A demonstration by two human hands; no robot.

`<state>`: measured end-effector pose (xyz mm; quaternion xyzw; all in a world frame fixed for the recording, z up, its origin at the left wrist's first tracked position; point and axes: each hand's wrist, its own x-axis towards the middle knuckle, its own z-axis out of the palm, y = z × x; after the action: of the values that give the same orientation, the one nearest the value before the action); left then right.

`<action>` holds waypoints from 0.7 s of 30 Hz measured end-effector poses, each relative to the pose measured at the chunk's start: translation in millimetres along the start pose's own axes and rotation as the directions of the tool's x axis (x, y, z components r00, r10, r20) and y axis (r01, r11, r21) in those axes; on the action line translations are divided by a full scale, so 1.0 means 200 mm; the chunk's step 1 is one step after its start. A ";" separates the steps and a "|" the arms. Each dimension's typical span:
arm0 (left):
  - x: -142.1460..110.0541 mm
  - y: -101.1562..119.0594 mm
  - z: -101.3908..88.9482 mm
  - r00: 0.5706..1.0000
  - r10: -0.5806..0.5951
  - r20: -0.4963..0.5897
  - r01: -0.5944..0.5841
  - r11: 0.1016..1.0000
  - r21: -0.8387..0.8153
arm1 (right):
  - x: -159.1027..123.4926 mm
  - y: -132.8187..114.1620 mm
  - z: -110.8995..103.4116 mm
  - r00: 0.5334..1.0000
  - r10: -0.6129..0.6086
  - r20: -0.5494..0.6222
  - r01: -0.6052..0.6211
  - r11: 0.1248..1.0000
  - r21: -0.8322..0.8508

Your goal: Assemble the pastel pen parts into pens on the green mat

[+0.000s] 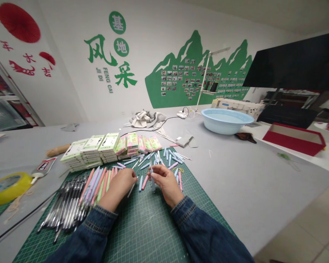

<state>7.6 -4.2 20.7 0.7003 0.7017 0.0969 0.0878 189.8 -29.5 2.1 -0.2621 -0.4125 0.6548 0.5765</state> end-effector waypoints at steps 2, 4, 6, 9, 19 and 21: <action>0.01 0.04 0.04 1.000 0.000 0.010 0.000 1.000 -0.004 | 0.00 0.00 0.00 1.000 0.003 -0.006 -0.003 1.000 -0.002; 0.02 0.07 0.07 1.000 -0.011 0.010 0.011 1.000 -0.002 | 0.00 -0.01 0.00 1.000 0.002 -0.008 -0.002 1.000 -0.007; 0.02 0.09 0.09 1.000 -0.030 0.009 0.030 1.000 0.001 | 0.00 -0.01 0.00 1.000 -0.004 -0.008 0.003 1.000 -0.013; 0.02 0.10 0.09 0.998 -0.057 0.014 0.057 0.998 -0.007 | 0.01 -0.01 -0.01 1.000 -0.007 -0.007 0.007 1.000 -0.018; 0.05 0.09 -0.03 0.997 -0.063 -0.050 0.044 0.948 -0.316 | 0.01 0.00 0.00 1.000 0.011 -0.016 -0.011 1.000 -0.029; 0.03 0.09 -0.12 0.994 -0.035 -0.105 -0.037 0.786 -0.617 | 0.00 -0.01 0.01 1.000 0.022 -0.017 -0.023 0.999 -0.031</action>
<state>18.4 1.4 48.2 0.6270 0.6350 0.3595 0.2728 189.2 -29.4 4.0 -0.2811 -0.4149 0.6526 0.5683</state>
